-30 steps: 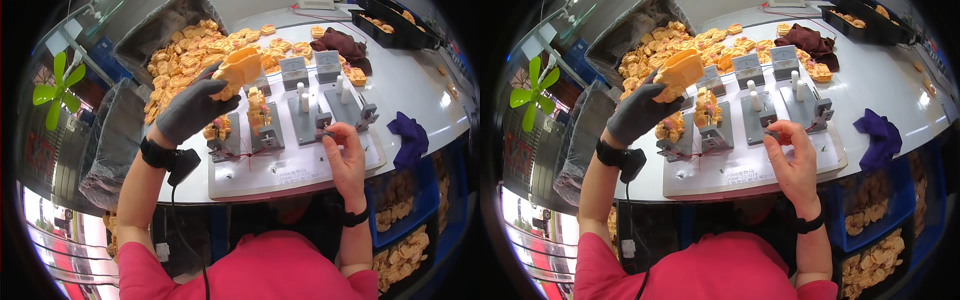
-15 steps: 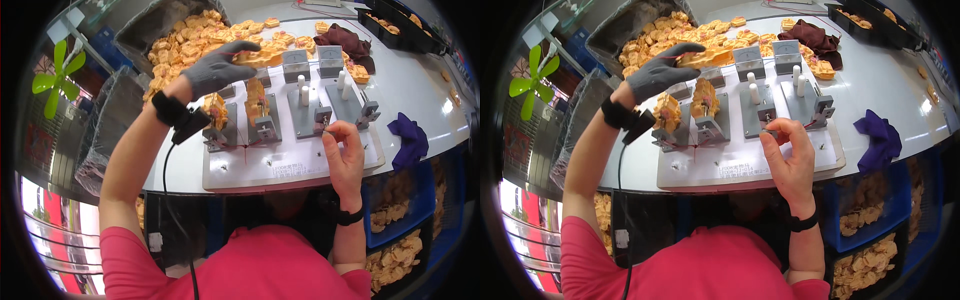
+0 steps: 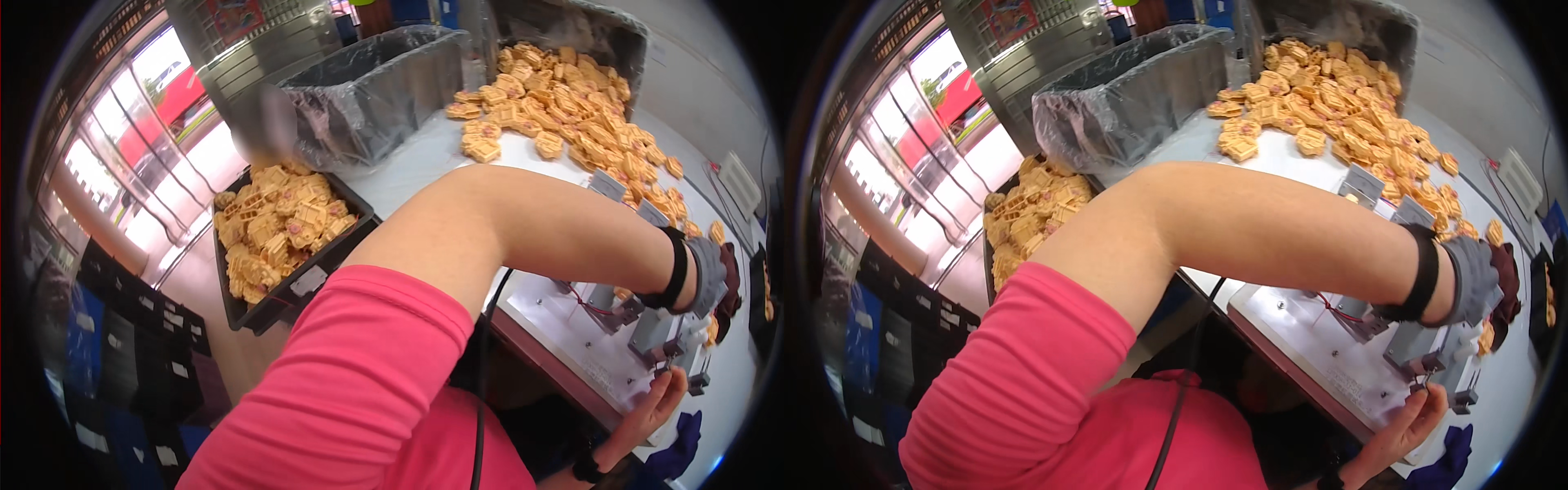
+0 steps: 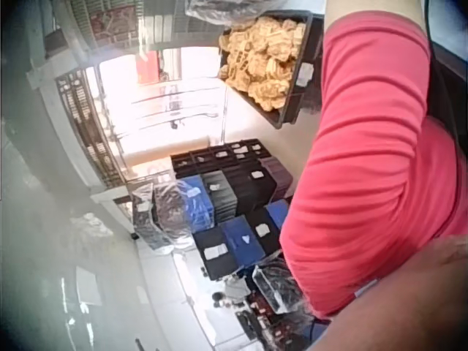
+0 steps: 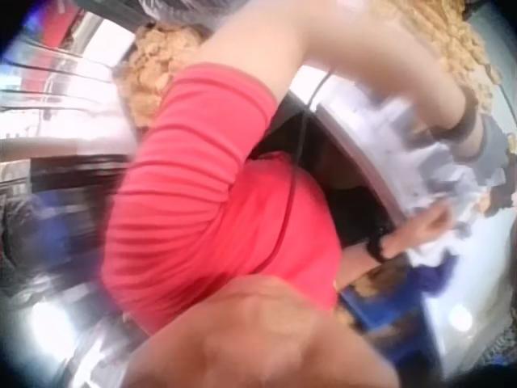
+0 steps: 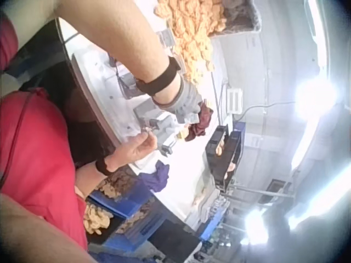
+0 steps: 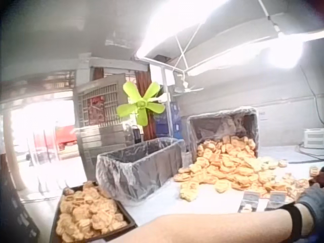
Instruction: The person places small, beige plastic components onto a white testing board with metal fixtures and wires. They use their hands to position the parts and occasionally wipe the board with a cloth. The person handles the components one at a time, placing them into slots on the board.
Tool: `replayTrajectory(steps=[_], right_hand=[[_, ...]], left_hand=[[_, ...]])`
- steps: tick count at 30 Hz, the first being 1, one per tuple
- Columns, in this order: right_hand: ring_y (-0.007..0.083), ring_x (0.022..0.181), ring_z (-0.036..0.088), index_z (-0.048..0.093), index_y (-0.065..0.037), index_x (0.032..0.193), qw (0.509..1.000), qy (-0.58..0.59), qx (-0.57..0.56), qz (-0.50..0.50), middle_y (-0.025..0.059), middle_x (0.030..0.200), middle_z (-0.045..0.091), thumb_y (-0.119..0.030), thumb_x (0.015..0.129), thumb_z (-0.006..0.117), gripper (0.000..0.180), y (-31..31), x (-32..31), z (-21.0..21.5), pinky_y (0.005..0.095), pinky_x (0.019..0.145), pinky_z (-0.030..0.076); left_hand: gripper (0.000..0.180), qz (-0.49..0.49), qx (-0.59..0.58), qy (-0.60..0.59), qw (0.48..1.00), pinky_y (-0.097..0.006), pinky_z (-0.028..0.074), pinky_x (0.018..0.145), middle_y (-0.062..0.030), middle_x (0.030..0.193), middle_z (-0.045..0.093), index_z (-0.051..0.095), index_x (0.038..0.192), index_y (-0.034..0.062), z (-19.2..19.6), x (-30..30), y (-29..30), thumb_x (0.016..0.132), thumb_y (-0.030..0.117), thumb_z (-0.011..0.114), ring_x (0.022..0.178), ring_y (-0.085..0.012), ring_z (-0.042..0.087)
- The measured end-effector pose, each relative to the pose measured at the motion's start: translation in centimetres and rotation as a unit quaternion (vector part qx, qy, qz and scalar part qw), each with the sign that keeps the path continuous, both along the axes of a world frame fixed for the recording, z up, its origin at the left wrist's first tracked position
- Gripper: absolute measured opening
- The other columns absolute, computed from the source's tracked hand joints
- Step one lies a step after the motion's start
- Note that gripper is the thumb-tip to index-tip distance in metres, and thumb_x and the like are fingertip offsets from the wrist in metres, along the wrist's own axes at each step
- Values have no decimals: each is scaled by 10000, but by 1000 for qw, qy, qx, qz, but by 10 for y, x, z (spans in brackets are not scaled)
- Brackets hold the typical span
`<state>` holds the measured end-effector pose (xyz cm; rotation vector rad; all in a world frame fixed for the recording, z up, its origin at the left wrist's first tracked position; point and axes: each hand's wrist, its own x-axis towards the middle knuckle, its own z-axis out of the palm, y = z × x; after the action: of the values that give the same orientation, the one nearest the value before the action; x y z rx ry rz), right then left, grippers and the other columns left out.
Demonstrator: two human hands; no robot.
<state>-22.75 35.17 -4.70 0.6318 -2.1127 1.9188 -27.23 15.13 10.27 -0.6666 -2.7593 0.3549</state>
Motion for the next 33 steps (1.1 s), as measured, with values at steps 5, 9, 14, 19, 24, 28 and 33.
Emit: replayTrajectory(steps=[5, 9, 14, 19, 24, 28, 33], right_hand=[[127, 1036, 507, 559, -32, 1193, 1000, -11, -7, -23, 28, 1137, 553, -196, 1032, 518, 234, 1, 3, 10, 255, 930, 388], [122, 1025, 505, 558, -35, 1192, 1000, -9, -11, -11, 25, 1118, 550, -179, 1026, 527, 222, 1, -1, 6, 253, 919, 388], [113, 980, 495, 556, -33, 1170, 1000, -5, -26, -12, 16, 1068, 538, -152, 1011, 551, 199, -4, 5, 10, 247, 891, 389], [107, 956, 488, 553, -33, 1146, 1000, -12, -26, 6, 11, 1035, 527, -142, 1013, 543, 172, -1, 11, 9, 245, 881, 391], [109, 959, 492, 552, -30, 1143, 999, 2, -48, 8, 17, 1046, 527, -82, 1003, 539, 150, -3, 11, 7, 250, 886, 401], [162, 1073, 523, 485, -38, 1308, 996, 35, -84, -17, 78, 1201, 526, -52, 938, 626, 396, -20, 7, 19, 313, 962, 423], [135, 1009, 510, 513, -25, 1171, 993, 15, -118, -7, 57, 1119, 538, -68, 935, 638, 271, -16, 7, 22, 295, 923, 417]], left_hand=[[387, 77, 28, -98, 992, -500, 515, 843, -136, 1138, 703, 735, 1136, 138, 8, -2, 26, 771, 268, 722, 1065, -333, 659], [408, 103, 103, -134, 980, -512, 507, 861, -133, 1124, 710, 741, 1125, 145, 5, -8, 23, 746, 297, 740, 1042, -334, 678], [373, 30, 12, -78, 996, -423, 553, 749, -158, 1038, 703, 748, 1040, 104, 21, 32, 23, 734, 318, 746, 969, -323, 691], [315, -52, 9, -105, 993, -425, 560, 740, -166, 999, 714, 739, 1019, 72, 17, 36, 14, 782, 275, 698, 925, -331, 702], [396, -65, 105, -211, 970, -444, 528, 863, -149, 1170, 687, 716, 1139, 116, 8, 31, 13, 814, 329, 638, 1077, -323, 652], [742, -38, 165, -179, 969, -458, 455, 997, -234, 1362, 529, 368, 1489, 152, 44, 61, -12, 847, 324, 699, 1197, -405, 559], [715, -29, 340, -61, 938, -405, 372, 1103, -159, 1475, 456, 424, 1456, 36, 61, 139, -52, 808, 51, 724, 1347, -288, 460]])
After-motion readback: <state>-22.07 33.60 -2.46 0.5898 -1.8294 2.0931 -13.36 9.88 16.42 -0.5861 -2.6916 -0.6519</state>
